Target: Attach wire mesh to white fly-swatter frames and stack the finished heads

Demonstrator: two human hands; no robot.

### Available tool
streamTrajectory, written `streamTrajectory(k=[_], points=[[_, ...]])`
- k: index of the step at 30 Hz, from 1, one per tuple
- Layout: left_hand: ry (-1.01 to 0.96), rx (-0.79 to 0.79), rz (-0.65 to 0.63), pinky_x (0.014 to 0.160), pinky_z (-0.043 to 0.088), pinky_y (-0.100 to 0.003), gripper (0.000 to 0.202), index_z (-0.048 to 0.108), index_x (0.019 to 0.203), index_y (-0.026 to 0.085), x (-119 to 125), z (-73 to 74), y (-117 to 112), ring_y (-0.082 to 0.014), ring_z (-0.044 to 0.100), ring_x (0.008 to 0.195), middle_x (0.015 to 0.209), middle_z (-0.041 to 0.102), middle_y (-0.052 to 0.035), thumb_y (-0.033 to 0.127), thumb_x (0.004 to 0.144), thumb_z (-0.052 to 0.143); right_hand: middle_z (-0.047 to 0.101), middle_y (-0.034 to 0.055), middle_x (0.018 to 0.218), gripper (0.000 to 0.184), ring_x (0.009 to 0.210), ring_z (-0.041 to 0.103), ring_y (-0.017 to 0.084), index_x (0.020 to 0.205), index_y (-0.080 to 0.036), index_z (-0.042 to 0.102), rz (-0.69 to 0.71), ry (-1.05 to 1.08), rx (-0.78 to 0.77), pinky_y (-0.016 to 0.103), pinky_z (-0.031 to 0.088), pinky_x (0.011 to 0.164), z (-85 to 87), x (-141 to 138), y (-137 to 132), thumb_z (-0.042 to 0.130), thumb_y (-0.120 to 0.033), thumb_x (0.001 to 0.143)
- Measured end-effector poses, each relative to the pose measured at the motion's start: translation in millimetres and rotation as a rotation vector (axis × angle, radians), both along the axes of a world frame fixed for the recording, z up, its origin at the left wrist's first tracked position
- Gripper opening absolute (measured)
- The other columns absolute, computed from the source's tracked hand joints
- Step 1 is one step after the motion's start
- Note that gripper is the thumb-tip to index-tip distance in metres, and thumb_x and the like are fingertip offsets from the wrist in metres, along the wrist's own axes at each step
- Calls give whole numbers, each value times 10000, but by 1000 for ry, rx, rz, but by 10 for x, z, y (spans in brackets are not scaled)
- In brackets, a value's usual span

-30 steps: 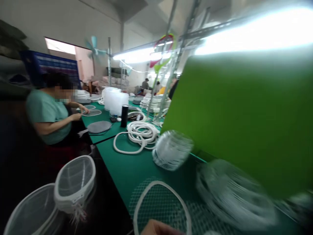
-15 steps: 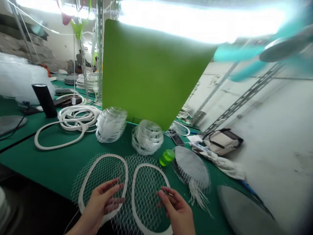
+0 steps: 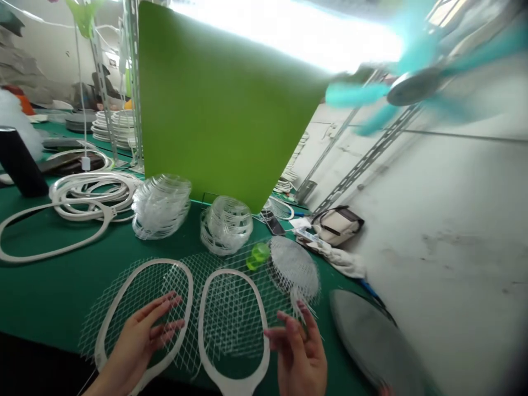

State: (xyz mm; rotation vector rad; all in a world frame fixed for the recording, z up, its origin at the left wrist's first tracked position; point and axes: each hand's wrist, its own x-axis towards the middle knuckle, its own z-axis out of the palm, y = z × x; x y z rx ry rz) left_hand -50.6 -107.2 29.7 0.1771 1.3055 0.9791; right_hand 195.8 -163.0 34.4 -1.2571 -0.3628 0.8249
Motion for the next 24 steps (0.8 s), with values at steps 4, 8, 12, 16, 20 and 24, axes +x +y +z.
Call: streamTrajectory(k=[4, 8, 12, 16, 20, 24], points=[[28, 20, 112, 523, 629, -204, 218, 670, 1156, 150, 10, 4, 80, -205, 776, 828, 1272, 697, -103, 84, 964, 591, 735, 39, 1068, 785, 694, 695, 150, 1357, -263, 479, -158, -78, -5, 276, 594, 673, 14, 429, 132, 809, -557, 709], [31, 69, 77, 568, 644, -229, 206, 670, 1159, 167, -62, 98, 139, -203, 773, 837, 1271, 697, -89, 123, 986, 568, 715, 114, 1113, 639, 771, 696, 196, 1251, -193, 532, -228, -440, -245, 324, 586, 721, 206, 1154, 549, 634, -601, 769], [47, 145, 3, 565, 638, -248, 219, 681, 1162, 166, -163, 209, 179, -187, 766, 770, 1267, 698, -92, 132, 987, 555, 700, 196, 1109, 689, 997, 666, 313, 1207, -126, 559, -243, -584, -421, 380, 539, 741, 494, 1734, 953, 699, -579, 707], [32, 205, -113, 589, 631, -258, 233, 689, 1176, 155, -116, 246, 204, -184, 756, 746, 1260, 696, -123, 146, 968, 585, 680, 210, 1150, 653, 1082, 605, 342, 1055, -126, 667, -141, -722, -501, 352, 486, 745, 467, 1487, 910, 762, -616, 634], [-7, 210, -289, 598, 611, -261, 251, 697, 1175, 135, 125, 186, 224, -177, 738, 707, 1299, 665, -163, 191, 936, 646, 735, 128, 995, 683, 766, 650, 227, 1080, -149, 712, 507, -468, -376, 276, 424, 532, 132, 624, 513, 664, -721, 710], [87, 275, -489, 673, 607, -279, 351, 670, 1253, 144, 259, 108, 182, -236, 737, 880, 1351, 625, -176, 294, 936, 646, 735, 94, 800, 510, 630, 611, 148, 866, -126, 747, 663, -151, -369, 224, 400, 505, -121, 245, 210, 814, -591, 668]])
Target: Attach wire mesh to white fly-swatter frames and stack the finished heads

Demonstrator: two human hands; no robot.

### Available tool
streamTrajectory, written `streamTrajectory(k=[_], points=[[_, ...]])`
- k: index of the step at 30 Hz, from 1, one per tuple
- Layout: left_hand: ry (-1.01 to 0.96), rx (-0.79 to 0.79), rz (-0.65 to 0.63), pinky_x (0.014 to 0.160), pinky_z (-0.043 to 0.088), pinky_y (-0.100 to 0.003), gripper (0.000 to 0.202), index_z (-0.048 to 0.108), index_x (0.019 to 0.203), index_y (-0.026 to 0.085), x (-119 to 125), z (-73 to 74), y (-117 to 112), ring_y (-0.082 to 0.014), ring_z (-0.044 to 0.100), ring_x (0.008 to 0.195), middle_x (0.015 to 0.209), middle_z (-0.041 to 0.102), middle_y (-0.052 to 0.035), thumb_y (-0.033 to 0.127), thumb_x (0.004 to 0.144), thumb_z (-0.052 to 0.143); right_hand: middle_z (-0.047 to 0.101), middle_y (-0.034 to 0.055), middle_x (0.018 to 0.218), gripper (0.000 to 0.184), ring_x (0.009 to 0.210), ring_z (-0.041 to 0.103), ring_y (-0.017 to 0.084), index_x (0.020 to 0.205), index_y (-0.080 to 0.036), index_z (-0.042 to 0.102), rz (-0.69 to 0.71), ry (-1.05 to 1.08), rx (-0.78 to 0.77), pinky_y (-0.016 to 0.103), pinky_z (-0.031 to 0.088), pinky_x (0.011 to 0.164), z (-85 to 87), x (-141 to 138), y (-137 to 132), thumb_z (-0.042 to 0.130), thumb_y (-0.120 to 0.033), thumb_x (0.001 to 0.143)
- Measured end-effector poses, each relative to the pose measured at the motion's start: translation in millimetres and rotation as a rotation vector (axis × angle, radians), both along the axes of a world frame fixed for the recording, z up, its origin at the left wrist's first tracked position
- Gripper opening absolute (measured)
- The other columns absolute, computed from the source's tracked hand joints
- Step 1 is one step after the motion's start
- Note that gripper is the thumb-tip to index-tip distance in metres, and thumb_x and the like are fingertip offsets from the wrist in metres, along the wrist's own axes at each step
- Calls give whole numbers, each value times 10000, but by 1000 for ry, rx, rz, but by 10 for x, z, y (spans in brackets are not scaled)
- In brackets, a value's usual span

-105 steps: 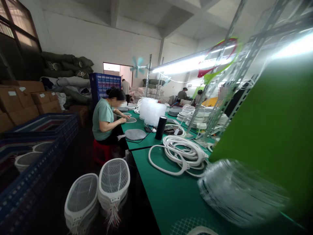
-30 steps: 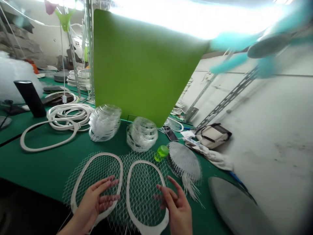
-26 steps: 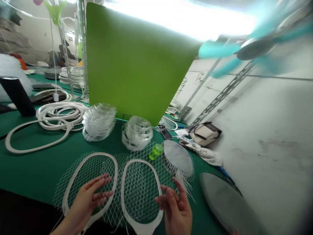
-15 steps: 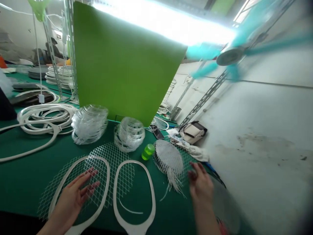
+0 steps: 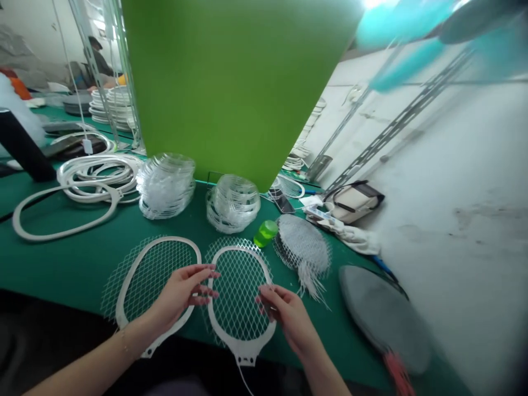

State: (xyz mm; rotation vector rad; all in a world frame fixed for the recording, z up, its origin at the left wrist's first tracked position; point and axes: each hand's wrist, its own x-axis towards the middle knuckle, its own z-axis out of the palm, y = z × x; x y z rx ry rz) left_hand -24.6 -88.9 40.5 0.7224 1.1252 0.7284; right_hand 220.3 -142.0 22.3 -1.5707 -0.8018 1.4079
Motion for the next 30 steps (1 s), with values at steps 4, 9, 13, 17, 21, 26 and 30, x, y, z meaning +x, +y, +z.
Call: streamTrajectory(k=[4, 9, 13, 17, 21, 26, 30], points=[[459, 413, -87, 997, 531, -416, 749, 440, 1504, 296, -71, -45, -228, -362, 483, 1360, 1574, 409, -91, 455, 836, 740, 728, 78, 759, 512, 594, 606, 134, 828, -122, 752, -77, -5, -30, 206, 372, 468, -120, 153, -40, 864, -571, 609], [778, 809, -372, 1191, 297, -539, 1037, 156, 1608, 299, -42, -267, -540, -364, 227, 1509, 1659, 227, -71, 493, 791, 764, 731, 70, 755, 557, 595, 668, 157, 836, -131, 728, -80, -18, -53, 200, 394, 471, -221, 176, 37, 873, -595, 564], [838, 872, -452, 1197, 281, -546, 1110, 76, 1617, 262, 40, -481, -615, -368, 197, 1511, 1658, 200, -101, 502, 784, 769, 733, 73, 764, 570, 616, 706, 182, 839, -132, 709, -103, -26, -78, 210, 438, 494, -264, 138, 46, 876, -592, 547], [877, 855, -520, 1202, 269, -545, 1124, 38, 1618, 241, 112, -538, -610, -363, 182, 1515, 1662, 155, -112, 506, 795, 756, 744, 89, 780, 547, 624, 725, 194, 844, -125, 705, -90, -51, -111, 216, 469, 511, -362, 147, 42, 874, -561, 563], [869, 850, -608, 1210, 221, -571, 968, 189, 1605, 250, 179, -521, -596, -370, 149, 1521, 1658, 162, -77, 508, 834, 714, 743, 100, 740, 462, 589, 724, 196, 824, -119, 694, -96, -83, -127, 215, 473, 491, -490, 161, 62, 857, -500, 620], [850, 894, -641, 1216, 149, -597, 769, 356, 1555, 241, 184, -522, -598, -372, 122, 1527, 1643, 220, -66, 513, 891, 634, 741, 105, 717, 353, 579, 720, 191, 749, -126, 689, -78, -66, -153, 220, 505, 498, -442, 141, 64, 857, -417, 639], [862, 905, -636, 1220, 126, -593, 753, 346, 1558, 248, 161, -521, -607, -363, 129, 1528, 1651, 195, -65, 506, 902, 612, 745, 113, 734, 330, 620, 728, 192, 754, -127, 691, -61, -121, -163, 232, 535, 543, -353, 92, 76, 841, -403, 655]])
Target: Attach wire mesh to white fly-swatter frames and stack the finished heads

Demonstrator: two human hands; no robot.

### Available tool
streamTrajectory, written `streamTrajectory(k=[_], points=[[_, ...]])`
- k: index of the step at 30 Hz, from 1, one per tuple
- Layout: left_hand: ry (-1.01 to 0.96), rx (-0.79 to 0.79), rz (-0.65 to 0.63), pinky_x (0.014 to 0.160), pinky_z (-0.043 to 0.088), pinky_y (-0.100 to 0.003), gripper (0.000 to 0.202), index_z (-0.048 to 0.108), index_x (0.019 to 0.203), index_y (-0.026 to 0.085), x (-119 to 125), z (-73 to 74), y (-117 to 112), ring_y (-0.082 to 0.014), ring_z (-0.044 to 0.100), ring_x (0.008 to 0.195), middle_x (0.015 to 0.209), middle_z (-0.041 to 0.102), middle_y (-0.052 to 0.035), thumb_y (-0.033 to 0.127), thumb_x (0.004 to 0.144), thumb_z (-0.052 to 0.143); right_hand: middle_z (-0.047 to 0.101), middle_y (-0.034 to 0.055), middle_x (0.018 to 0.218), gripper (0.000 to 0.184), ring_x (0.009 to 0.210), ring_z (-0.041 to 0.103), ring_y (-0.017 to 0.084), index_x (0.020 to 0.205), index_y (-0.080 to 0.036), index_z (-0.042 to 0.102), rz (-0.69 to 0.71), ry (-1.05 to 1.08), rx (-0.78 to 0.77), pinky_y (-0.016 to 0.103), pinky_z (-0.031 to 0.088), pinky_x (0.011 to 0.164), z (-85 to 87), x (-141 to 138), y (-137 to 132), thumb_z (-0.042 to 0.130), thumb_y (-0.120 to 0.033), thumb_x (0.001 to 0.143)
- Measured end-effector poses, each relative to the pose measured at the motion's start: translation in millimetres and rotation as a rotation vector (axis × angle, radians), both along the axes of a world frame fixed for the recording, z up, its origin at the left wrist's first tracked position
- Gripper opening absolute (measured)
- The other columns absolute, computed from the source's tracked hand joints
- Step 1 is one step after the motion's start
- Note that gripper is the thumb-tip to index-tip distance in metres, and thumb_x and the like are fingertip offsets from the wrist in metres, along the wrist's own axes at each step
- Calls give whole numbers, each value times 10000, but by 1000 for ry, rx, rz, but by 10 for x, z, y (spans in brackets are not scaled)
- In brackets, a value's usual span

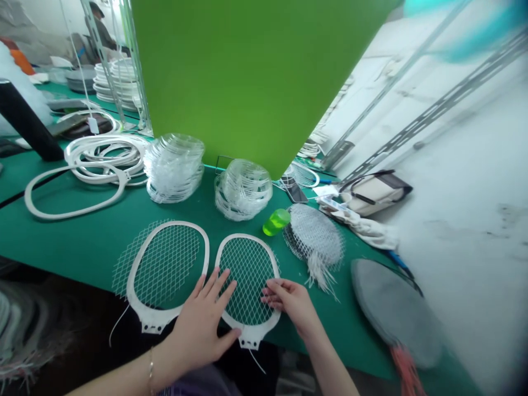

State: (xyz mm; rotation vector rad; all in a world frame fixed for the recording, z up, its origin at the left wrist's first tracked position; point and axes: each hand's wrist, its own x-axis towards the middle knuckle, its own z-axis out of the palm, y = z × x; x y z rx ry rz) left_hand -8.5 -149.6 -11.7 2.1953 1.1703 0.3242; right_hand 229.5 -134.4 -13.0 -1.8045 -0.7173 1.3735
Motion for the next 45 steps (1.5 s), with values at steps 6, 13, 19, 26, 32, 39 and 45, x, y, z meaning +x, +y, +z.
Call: streamTrajectory(k=[6, 13, 19, 26, 32, 39, 45], points=[[-21, -2, -13, 1223, 126, -574, 724, 387, 1541, 261, -23, -41, 24, -368, 163, 1522, 1647, 229, -68, 510, 901, 614, 749, 128, 811, 444, 707, 721, 257, 934, -136, 719, -69, -332, 47, 336, 546, 613, 132, 93, -98, 772, -515, 710], [-71, -14, -65, 1221, 68, -580, 759, 308, 1571, 295, -25, 166, 60, -359, 170, 1523, 1650, 238, -58, 536, 913, 602, 759, 105, 1074, 332, 1238, 571, 401, 929, -242, 775, 331, -880, 388, 633, 199, 1164, 151, -21, -286, 649, -529, 821], [74, 232, 679, 1144, 306, -519, 701, 440, 1494, 153, -1042, 325, 422, -390, 363, 1405, 1519, 438, -185, 563, 933, 533, 731, 94, 1168, 387, 1157, 632, 358, 1101, -268, 746, 384, -823, 531, 584, 408, 1072, 296, -390, -191, 606, -551, 879], [-243, -165, 937, 887, 467, -450, 560, 708, 926, 187, -1846, 107, 713, -363, 555, 1074, 1082, 629, -126, 665, 638, 752, 692, 82, 1271, 335, 1316, 538, 365, 1196, -207, 717, 940, -857, 671, 700, 301, 1137, 145, -1143, -35, 479, -315, 987], [-615, -334, 921, 581, 493, -300, 564, 623, 936, 192, -1793, 316, 655, -189, 597, 714, 897, 640, -50, 645, 628, 757, 740, 97, 1147, 417, 1100, 675, 345, 1100, -239, 750, 694, -637, 510, 551, 535, 963, 262, -1070, 126, 563, -560, 909], [-843, -425, 909, 619, 534, -302, 594, 596, 981, 171, -1512, 328, 595, -155, 609, 687, 886, 650, -60, 623, 640, 773, 744, 105, 863, 654, 357, 418, 43, 1033, -140, 741, 316, 138, 57, 209, 249, 345, 333, -1288, 248, 727, -701, 698], [-607, -269, 947, 836, 551, -449, 653, 630, 1189, 191, -1651, 165, 353, -290, 637, 977, 1121, 662, -120, 618, 715, 772, 669, 23, 640, 555, 348, 310, -4, 838, -139, 716, 196, 218, 86, 178, 210, 373, 216, -1283, 226, 864, -610, 585]])
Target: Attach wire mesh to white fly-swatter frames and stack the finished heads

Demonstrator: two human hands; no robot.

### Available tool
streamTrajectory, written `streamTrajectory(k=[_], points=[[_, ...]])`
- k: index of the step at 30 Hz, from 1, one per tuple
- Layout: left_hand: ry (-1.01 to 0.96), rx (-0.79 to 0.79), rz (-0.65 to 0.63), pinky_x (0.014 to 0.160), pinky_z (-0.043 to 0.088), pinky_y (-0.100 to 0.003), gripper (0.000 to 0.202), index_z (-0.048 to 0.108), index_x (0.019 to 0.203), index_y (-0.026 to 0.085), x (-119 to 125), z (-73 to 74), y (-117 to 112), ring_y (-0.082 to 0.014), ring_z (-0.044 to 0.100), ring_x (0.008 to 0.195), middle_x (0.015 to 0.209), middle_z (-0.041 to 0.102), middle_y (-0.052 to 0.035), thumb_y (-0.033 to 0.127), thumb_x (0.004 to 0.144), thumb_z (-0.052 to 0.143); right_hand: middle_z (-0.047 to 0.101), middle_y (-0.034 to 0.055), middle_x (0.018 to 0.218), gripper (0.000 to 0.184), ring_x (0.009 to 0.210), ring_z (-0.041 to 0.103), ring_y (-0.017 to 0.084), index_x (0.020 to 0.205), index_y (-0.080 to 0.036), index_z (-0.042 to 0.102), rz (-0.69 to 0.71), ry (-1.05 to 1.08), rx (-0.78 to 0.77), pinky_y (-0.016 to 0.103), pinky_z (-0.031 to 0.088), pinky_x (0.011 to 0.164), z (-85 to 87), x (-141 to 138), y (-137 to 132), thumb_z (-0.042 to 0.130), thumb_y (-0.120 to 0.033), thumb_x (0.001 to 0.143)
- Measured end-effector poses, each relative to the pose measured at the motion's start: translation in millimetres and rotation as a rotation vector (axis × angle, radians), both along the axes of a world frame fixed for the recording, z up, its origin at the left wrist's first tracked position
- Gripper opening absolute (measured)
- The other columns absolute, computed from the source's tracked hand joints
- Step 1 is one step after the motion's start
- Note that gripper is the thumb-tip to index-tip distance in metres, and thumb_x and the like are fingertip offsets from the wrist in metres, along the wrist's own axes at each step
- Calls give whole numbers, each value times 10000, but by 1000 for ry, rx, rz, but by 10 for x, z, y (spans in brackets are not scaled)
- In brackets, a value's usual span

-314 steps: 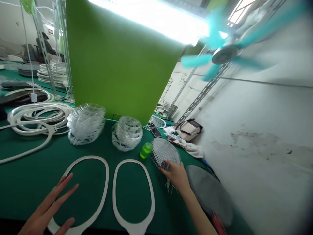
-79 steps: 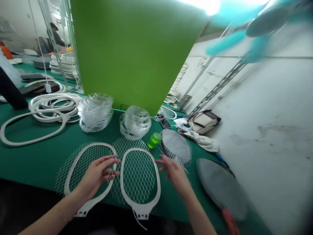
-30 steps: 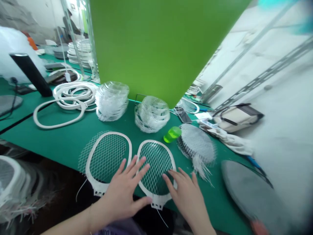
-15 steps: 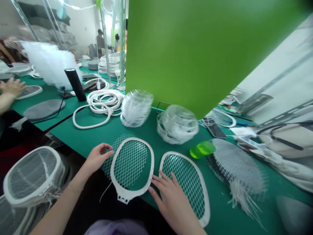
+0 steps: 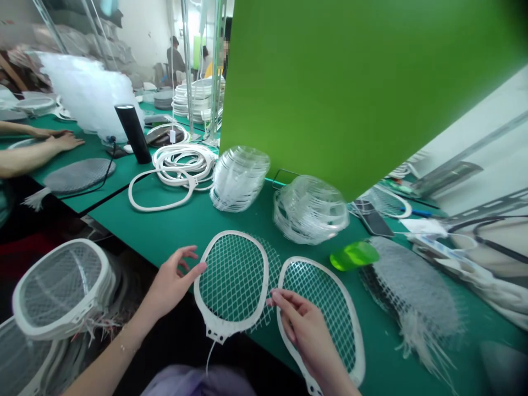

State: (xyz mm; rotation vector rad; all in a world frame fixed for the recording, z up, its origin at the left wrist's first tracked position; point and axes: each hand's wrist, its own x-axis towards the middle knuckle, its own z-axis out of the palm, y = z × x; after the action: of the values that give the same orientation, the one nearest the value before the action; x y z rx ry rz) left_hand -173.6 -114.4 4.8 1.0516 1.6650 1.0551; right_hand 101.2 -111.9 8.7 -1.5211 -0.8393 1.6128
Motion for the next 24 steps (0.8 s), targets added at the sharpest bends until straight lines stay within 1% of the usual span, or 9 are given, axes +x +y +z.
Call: streamTrajectory(k=[2, 4, 5, 7, 10, 14, 17, 21, 24], points=[[288, 110, -42, 1012, 479, -516, 798, 521, 1386, 262, -110, -24, -142, -343, 551, 1221, 1347, 575, -115, 612, 719, 785, 697, 41, 711, 569, 350, 309, -5, 816, -144, 703, -12, -21, -2, 186, 221, 368, -1, 16, 6, 871, -621, 556], [506, 212, -184, 1113, 406, -539, 981, 353, 1517, 328, -177, -51, -271, -363, 424, 1388, 1524, 435, -97, 622, 698, 805, 696, 46, 710, 572, 353, 313, 4, 807, -145, 699, 3, -57, 7, 196, 240, 368, -3, -1, 20, 863, -631, 555], [553, 235, -268, 1133, 393, -537, 1064, 272, 1553, 348, -190, -68, -320, -366, 373, 1433, 1581, 364, -91, 629, 683, 817, 695, 47, 702, 572, 354, 318, 12, 812, -144, 702, 17, -77, 14, 203, 251, 368, -10, -20, 28, 854, -636, 563], [604, 242, -394, 1136, 404, -530, 1186, 145, 1588, 362, -182, -111, -382, -367, 338, 1462, 1634, 277, -89, 648, 660, 826, 703, 56, 713, 575, 358, 332, 30, 837, -144, 709, 43, -120, 31, 219, 273, 364, -39, -66, 49, 834, -643, 579], [646, 240, -469, 1139, 409, -528, 1264, 75, 1601, 342, -135, -182, -400, -368, 340, 1463, 1650, 243, -98, 644, 640, 841, 724, 73, 767, 582, 360, 348, 44, 851, -149, 709, 75, -165, 33, 231, 278, 354, -116, -117, 85, 800, -661, 591], [700, 266, -520, 1177, 348, -545, 1280, 55, 1604, 318, -88, -253, -375, -360, 329, 1471, 1646, 256, -104, 545, 650, 877, 732, 79, 755, 571, 340, 350, 46, 815, -150, 705, 104, -210, -5, 229, 244, 347, -218, -133, 124, 780, -663, 574], [756, 318, -583, 1200, 265, -584, 1172, 121, 1599, 318, -80, -284, -359, -349, 333, 1471, 1637, 280, -108, 507, 705, 856, 745, 90, 775, 519, 332, 370, 53, 838, -148, 718, 87, -259, -25, 236, 262, 351, -239, -144, 142, 776, -606, 600], [832, 374, -661, 1193, 232, -618, 910, 332, 1542, 342, -97, -311, -331, -358, 300, 1485, 1632, 301, -86, 557, 781, 782, 748, 90, 766, 443, 329, 373, 62, 837, -146, 732, 110, -342, -45, 247, 276, 360, -146, -137, 156, 762, -543, 643], [841, 374, -726, 1198, 220, -608, 803, 405, 1514, 352, -113, -318, -307, -357, 309, 1481, 1600, 373, -65, 614, 820, 714, 747, 84, 773, 476, 358, 427, 98, 906, -152, 754, 197, -462, -12, 273, 334, 382, -6, -82, 146, 709, -587, 719]])
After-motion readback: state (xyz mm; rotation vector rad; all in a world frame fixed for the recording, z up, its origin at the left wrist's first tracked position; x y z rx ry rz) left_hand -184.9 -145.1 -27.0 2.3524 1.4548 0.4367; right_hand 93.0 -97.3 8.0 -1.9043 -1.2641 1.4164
